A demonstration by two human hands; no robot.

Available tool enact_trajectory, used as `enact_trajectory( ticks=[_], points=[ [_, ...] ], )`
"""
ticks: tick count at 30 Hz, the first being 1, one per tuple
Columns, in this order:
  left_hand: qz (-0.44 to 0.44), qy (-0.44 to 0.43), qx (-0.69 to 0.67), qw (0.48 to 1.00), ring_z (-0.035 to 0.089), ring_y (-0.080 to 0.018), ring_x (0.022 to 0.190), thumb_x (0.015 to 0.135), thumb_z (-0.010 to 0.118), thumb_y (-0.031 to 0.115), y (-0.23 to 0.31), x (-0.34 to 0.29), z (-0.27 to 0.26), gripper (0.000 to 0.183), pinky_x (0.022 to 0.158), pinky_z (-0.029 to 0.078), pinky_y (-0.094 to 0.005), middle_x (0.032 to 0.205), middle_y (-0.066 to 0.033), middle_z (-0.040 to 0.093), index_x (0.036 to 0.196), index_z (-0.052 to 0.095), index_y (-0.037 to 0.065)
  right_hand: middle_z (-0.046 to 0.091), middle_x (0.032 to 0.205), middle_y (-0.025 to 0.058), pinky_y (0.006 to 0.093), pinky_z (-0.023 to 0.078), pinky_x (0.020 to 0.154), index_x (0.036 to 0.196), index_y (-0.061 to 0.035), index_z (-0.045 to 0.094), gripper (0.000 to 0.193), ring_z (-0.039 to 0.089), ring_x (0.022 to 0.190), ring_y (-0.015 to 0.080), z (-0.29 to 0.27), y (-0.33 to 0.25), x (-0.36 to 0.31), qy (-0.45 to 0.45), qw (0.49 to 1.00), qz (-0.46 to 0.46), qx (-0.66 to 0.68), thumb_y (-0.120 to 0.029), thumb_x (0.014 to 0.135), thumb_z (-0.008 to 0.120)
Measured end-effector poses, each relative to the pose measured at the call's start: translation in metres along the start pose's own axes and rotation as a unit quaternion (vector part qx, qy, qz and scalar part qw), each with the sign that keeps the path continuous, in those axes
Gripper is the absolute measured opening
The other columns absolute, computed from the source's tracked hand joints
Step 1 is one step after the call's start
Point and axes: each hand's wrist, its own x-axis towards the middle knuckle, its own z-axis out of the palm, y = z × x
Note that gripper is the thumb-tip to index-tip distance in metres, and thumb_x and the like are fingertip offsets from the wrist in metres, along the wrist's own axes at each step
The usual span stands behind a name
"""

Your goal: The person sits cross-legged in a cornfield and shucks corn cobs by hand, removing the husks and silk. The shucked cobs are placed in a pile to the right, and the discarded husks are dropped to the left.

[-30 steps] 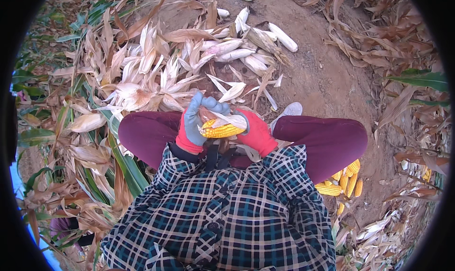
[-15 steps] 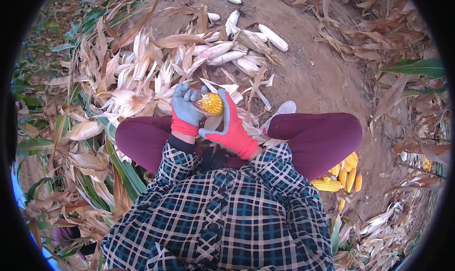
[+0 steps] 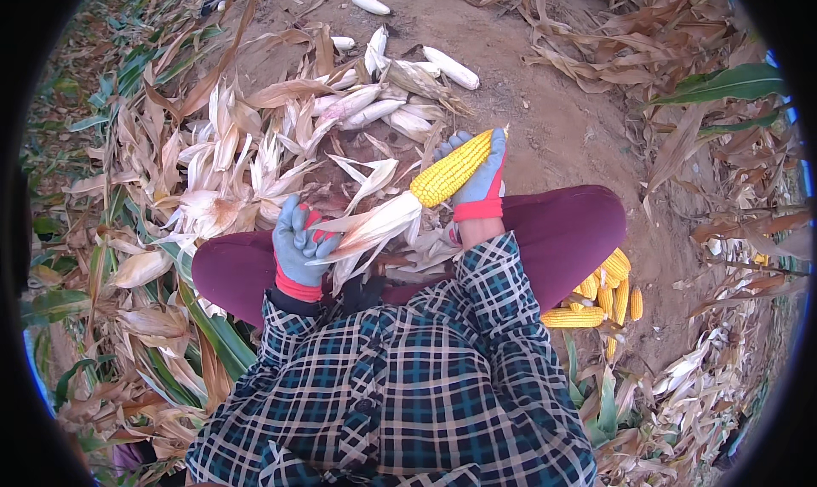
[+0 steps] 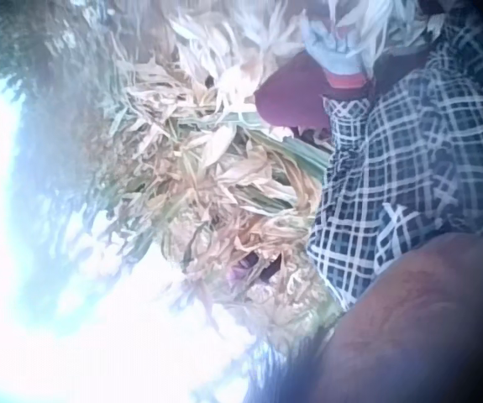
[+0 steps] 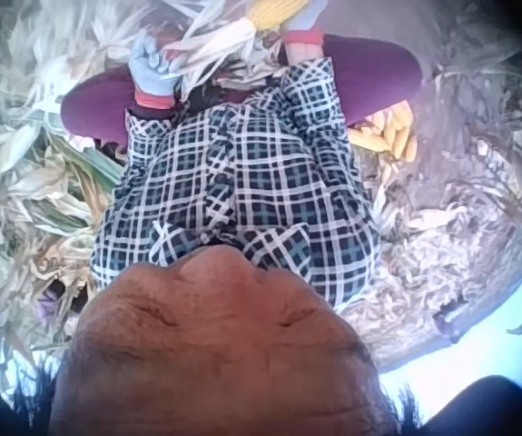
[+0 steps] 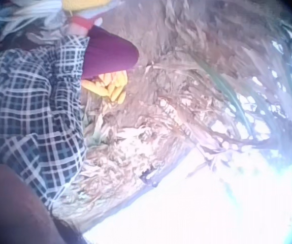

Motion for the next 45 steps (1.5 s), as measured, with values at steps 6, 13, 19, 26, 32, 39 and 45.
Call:
enact_trajectory(
  ticks=[6, 13, 19, 26, 32, 39, 45],
  points=[
    [0.073, 0.213, 0.330, 0.917, 0.037, -0.0104, 0.044, 0.102, 0.041, 0.044, 0.008, 0.002, -0.003, 0.047, 0.047, 0.041, -0.0308, 0.057, 0.0014, 0.046, 0.088, 0.063, 0.005, 0.061, 0.090, 0.0125, 0.0399, 0.053, 0.078, 0.102, -0.0011, 0.055, 0.063, 0.061, 0.079, 0.0268, -0.007, -0.008, 0.000, -0.016, 0.998, -0.054, -0.021, -0.062, 0.089, 0.055],
    [0.133, 0.013, 0.682, 0.719, 0.049, -0.0233, 0.127, 0.084, 0.071, 0.012, -0.029, 0.018, 0.025, 0.062, 0.108, 0.036, -0.0353, 0.136, -0.0156, 0.052, 0.138, 0.044, -0.004, 0.064, 0.085, 0.0100, 0.0357, 0.055, 0.075, 0.107, -0.0013, 0.057, 0.054, 0.065, 0.078, 0.0221, 0.002, 0.009, -0.022, -0.116, 0.972, -0.113, -0.173, -0.053, 0.095, 0.053],
    [-0.085, -0.012, 0.429, 0.899, 0.055, -0.0168, 0.119, 0.078, 0.076, 0.007, -0.082, 0.033, 0.000, 0.065, 0.100, 0.044, -0.0319, 0.129, -0.0088, 0.057, 0.136, 0.047, 0.001, 0.065, 0.085, 0.0119, 0.0346, 0.055, 0.072, 0.106, -0.0017, 0.058, 0.053, 0.065, 0.076, 0.0225, 0.018, 0.017, -0.041, -0.187, 0.977, -0.010, -0.106, -0.053, 0.095, 0.053],
    [-0.199, -0.013, 0.430, 0.881, 0.063, -0.0146, 0.099, 0.083, 0.072, 0.007, -0.084, 0.011, -0.030, 0.046, 0.086, 0.050, -0.0288, 0.114, -0.0055, 0.063, 0.125, 0.055, 0.003, 0.066, 0.084, 0.0101, 0.0324, 0.054, 0.070, 0.108, -0.0007, 0.059, 0.050, 0.066, 0.077, 0.0205, 0.012, 0.026, -0.052, -0.194, 0.964, 0.030, -0.181, -0.049, 0.096, 0.053],
    [-0.113, -0.047, 0.566, 0.815, 0.060, -0.0204, 0.110, 0.083, 0.070, 0.008, -0.101, 0.012, -0.052, 0.050, 0.095, 0.047, -0.0338, 0.120, -0.0056, 0.062, 0.130, 0.052, 0.006, 0.066, 0.089, 0.0063, 0.0289, 0.053, 0.075, 0.113, -0.0017, 0.058, 0.033, 0.065, 0.081, 0.0156, 0.033, 0.018, -0.069, -0.340, 0.862, 0.034, -0.374, -0.026, 0.092, 0.066],
    [-0.118, -0.040, 0.548, 0.827, 0.056, -0.0243, 0.120, 0.086, 0.067, 0.013, -0.102, -0.002, -0.054, 0.050, 0.099, 0.045, -0.0368, 0.127, -0.0083, 0.058, 0.132, 0.049, 0.009, 0.068, 0.088, 0.0108, 0.0353, 0.052, 0.074, 0.106, -0.0004, 0.060, 0.052, 0.067, 0.081, 0.0247, 0.063, 0.027, -0.106, -0.428, 0.633, -0.163, -0.624, -0.038, 0.076, 0.079],
    [-0.007, -0.073, 0.649, 0.757, 0.058, -0.0255, 0.116, 0.086, 0.066, 0.014, -0.120, 0.006, -0.062, 0.047, 0.097, 0.046, -0.0369, 0.124, -0.0089, 0.060, 0.130, 0.051, 0.009, 0.068, 0.092, 0.0138, 0.0395, 0.051, 0.074, 0.107, -0.0048, 0.061, 0.057, 0.067, 0.084, 0.0330, 0.064, 0.046, -0.121, -0.521, 0.445, -0.189, -0.704, -0.052, 0.077, 0.072]
  ],
)
